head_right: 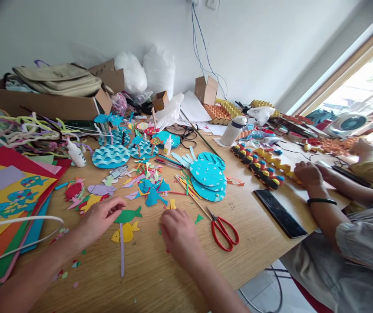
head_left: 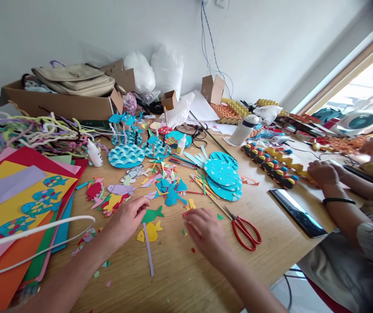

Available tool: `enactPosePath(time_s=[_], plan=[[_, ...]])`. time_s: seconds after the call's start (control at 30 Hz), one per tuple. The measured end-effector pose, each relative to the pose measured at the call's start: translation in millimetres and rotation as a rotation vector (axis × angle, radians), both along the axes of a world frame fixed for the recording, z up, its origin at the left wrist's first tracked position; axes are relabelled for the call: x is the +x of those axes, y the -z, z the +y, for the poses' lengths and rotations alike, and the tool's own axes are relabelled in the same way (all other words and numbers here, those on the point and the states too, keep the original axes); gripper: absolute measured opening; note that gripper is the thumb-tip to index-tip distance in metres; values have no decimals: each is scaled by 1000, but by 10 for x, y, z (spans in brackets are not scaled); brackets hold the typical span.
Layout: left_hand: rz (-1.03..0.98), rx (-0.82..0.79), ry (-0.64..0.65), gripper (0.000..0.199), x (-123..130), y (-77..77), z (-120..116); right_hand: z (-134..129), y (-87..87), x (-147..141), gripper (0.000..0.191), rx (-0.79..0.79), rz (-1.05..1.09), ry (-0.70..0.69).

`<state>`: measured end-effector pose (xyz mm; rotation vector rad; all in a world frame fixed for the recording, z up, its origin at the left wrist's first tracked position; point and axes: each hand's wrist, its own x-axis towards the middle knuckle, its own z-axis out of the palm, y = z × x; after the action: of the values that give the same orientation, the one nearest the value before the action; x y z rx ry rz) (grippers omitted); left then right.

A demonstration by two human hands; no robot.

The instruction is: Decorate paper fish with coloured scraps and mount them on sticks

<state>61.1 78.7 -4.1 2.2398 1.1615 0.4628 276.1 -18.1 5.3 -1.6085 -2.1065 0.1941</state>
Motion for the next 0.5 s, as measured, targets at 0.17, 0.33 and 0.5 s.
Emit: enactPosePath(time_s=[0.17, 0.33, 0.5], plan=[[-70, 74, 38, 16, -97, -15, -155, 360, 2, 629, 18, -289, -271, 453], [-66, 71, 61, 19, -238, 62, -345, 517, 93, 803, 17, -365, -341, 541], [-109, 83, 73, 21, -309, 45, -450, 569, 121, 770, 17, -362, -309, 587]])
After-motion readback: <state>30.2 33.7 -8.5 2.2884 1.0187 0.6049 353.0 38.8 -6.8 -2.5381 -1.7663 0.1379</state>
